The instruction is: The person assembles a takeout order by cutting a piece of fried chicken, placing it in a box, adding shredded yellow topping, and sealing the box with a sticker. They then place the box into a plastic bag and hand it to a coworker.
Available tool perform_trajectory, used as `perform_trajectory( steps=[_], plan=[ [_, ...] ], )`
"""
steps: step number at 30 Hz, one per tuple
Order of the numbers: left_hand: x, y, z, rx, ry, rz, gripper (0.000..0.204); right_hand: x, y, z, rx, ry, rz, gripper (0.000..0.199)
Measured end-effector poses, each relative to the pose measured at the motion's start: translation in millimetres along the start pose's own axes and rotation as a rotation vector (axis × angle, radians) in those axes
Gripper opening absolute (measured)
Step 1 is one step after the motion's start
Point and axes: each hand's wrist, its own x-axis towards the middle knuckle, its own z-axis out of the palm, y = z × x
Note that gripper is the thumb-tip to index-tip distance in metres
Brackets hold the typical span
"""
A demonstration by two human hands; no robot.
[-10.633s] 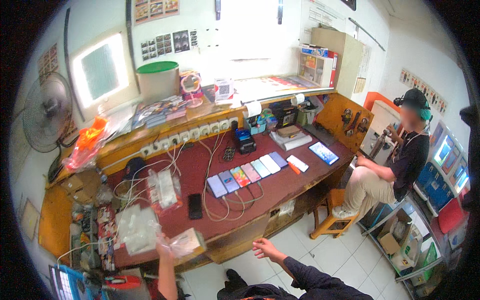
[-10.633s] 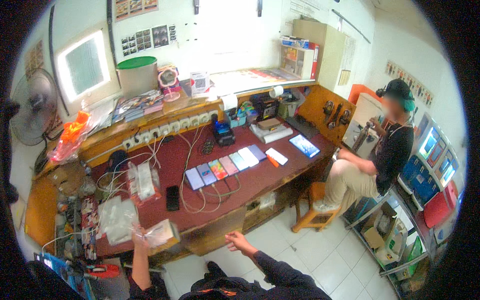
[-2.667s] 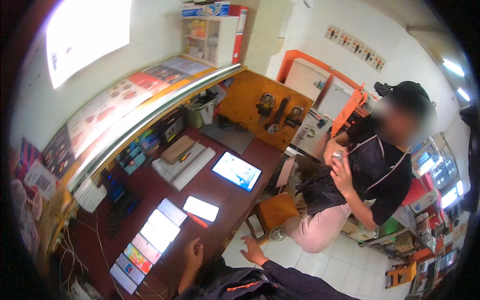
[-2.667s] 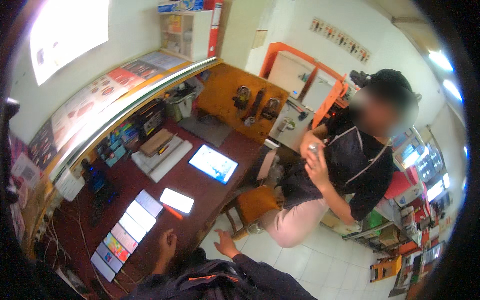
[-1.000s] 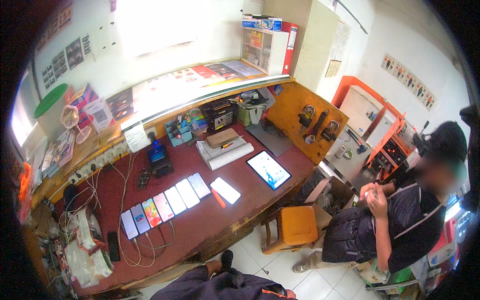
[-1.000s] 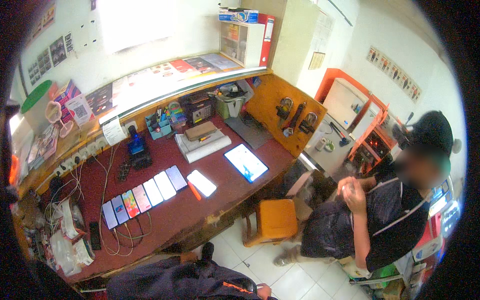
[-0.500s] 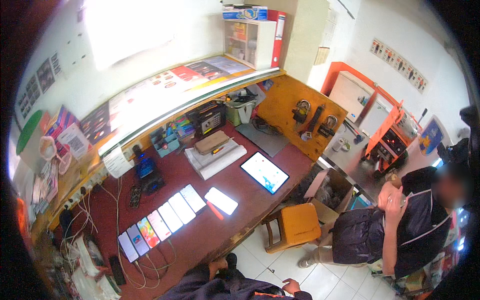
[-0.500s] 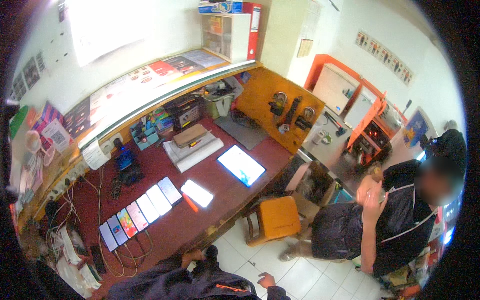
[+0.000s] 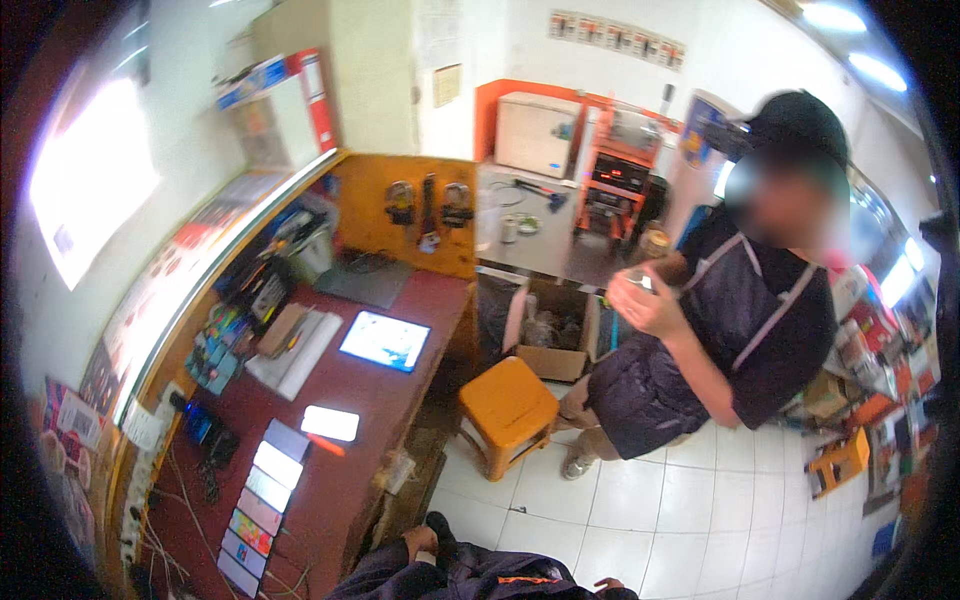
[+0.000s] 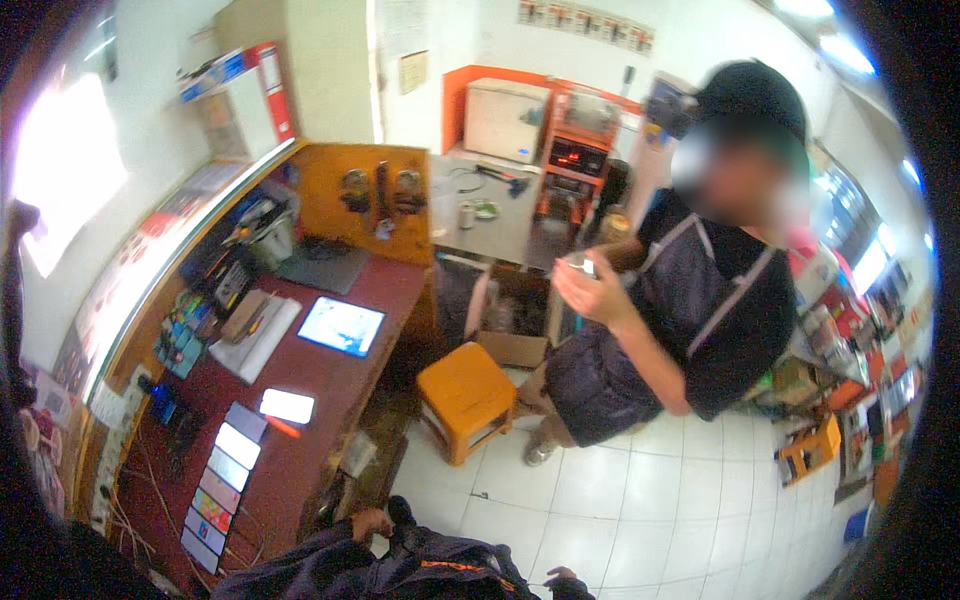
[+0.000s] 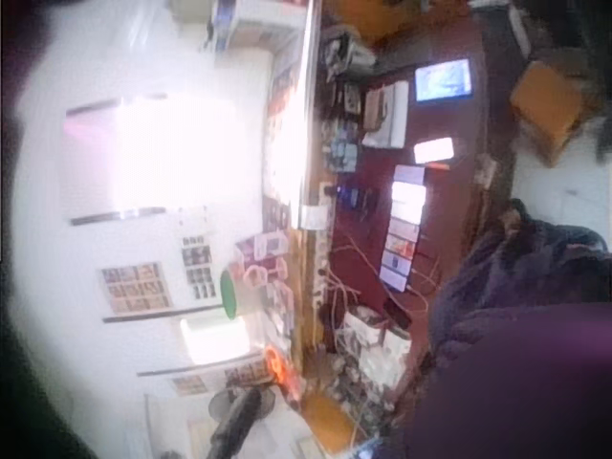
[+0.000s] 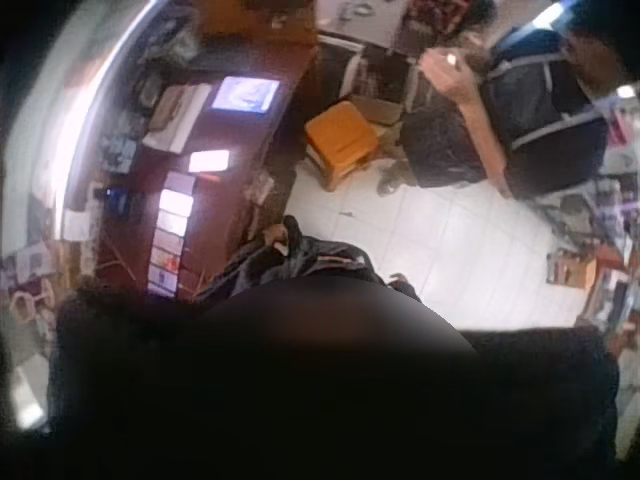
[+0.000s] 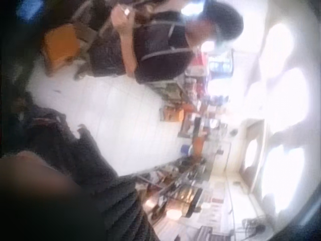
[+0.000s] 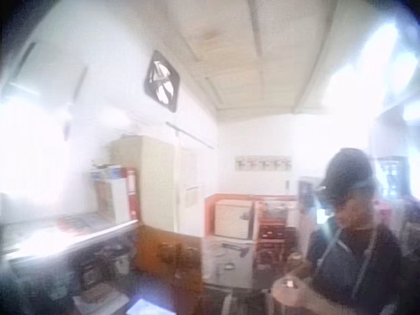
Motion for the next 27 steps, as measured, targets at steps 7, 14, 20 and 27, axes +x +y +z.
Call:
perform_trajectory(
  steps=[7, 14, 20, 27],
  plan=[
    [94.0, 135.2, -3.3, 0.208, -0.07, 0.237, 0.02, -71.4, 68.8, -53.8, -0.133, 0.333, 0.104, 0.031],
    [164.7, 279.6, -2.5, 0.217, -0.182, 0.268, 0.024, -102.7, 116.5, -117.9, 0.071, 0.36, 0.117, 0.031],
    [187.6, 333.1, -12.0, 0.311, -0.261, 0.006, 0.036, -58.6, 63.0, -248.4, 0.456, 0.362, 0.007, 0.032],
    [294.8, 457.7, -21.2, 0.051, -0.209, -0.208, 0.036, -56.9, -109.1, -477.7, 0.07, 0.825, -0.489, 0.033]
  ],
)
